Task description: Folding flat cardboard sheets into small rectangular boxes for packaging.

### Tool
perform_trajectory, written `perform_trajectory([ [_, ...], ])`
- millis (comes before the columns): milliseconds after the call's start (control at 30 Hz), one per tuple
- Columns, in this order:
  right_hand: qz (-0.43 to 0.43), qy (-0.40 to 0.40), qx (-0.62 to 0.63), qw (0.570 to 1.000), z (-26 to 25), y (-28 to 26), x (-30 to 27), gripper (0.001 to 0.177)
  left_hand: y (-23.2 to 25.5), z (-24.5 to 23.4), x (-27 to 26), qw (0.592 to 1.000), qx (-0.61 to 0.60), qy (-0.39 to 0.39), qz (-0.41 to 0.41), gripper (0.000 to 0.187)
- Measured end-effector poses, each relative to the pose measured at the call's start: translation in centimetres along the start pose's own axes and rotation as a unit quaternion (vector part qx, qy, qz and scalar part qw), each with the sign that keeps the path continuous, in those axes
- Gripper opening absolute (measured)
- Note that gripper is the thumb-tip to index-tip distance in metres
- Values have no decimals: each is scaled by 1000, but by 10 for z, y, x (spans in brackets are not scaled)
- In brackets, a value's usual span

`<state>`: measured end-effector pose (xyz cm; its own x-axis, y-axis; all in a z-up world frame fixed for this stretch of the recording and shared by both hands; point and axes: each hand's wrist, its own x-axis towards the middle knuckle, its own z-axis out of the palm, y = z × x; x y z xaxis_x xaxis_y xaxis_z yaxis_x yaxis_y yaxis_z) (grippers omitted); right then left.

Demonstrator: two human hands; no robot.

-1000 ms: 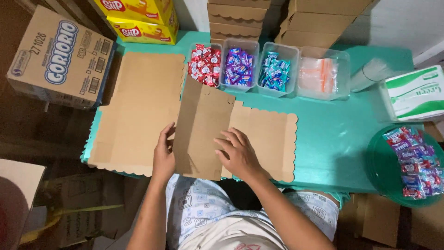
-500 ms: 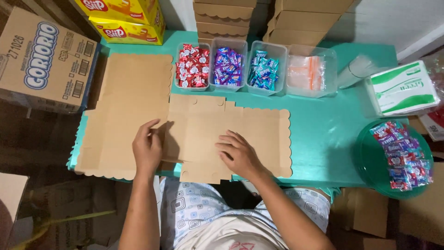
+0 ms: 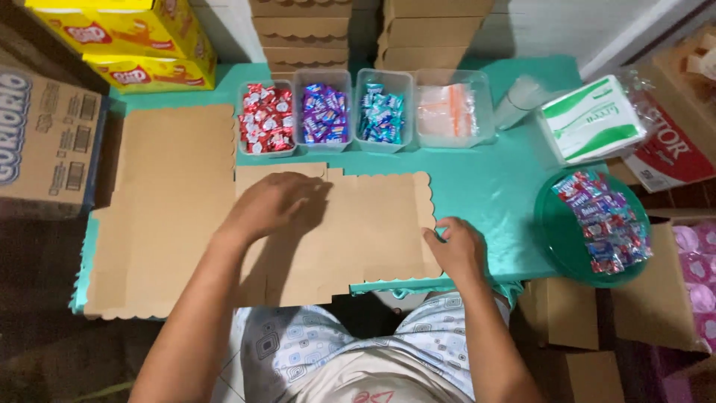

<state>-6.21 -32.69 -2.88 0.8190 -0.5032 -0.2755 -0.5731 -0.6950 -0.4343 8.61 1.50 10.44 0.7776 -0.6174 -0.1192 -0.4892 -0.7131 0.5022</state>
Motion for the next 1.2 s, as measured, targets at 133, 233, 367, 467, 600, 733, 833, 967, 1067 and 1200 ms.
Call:
perform_trajectory([
  [133,79,-76,-2,994,-32,-21,-30,54,4,52,46,996,26,21,79,38],
  [233,84,-156,9,984,-45,-19,-46,58,-1,93,77,990,61,43,119,39],
  [367,95,-194,10,976,-38,-2,-54,54,31,115,103,989,57,21,138,46],
  [467,93,-183,30,978,-26,16,-54,45,51,126,122,993,52,-23,107,47],
  [600,97,-165,97,977,-22,23,-55,41,60,138,143,997,36,-40,61,44],
  [733,106,-138,140,975,-22,27,-62,38,75,150,158,993,-25,-50,103,41],
  [833,102,-120,159,975,-24,25,-64,37,74,168,173,989,-95,-64,98,36],
  [967,102,-108,190,970,-31,21,-68,42,76,172,181,989,-109,-32,96,18],
  [1067,100,-110,202,968,-27,28,-70,47,80,167,179,990,-110,-46,69,16],
  [1200,97,-83,210,969,-14,38,-64,38,92,147,175,992,-106,-67,26,14],
])
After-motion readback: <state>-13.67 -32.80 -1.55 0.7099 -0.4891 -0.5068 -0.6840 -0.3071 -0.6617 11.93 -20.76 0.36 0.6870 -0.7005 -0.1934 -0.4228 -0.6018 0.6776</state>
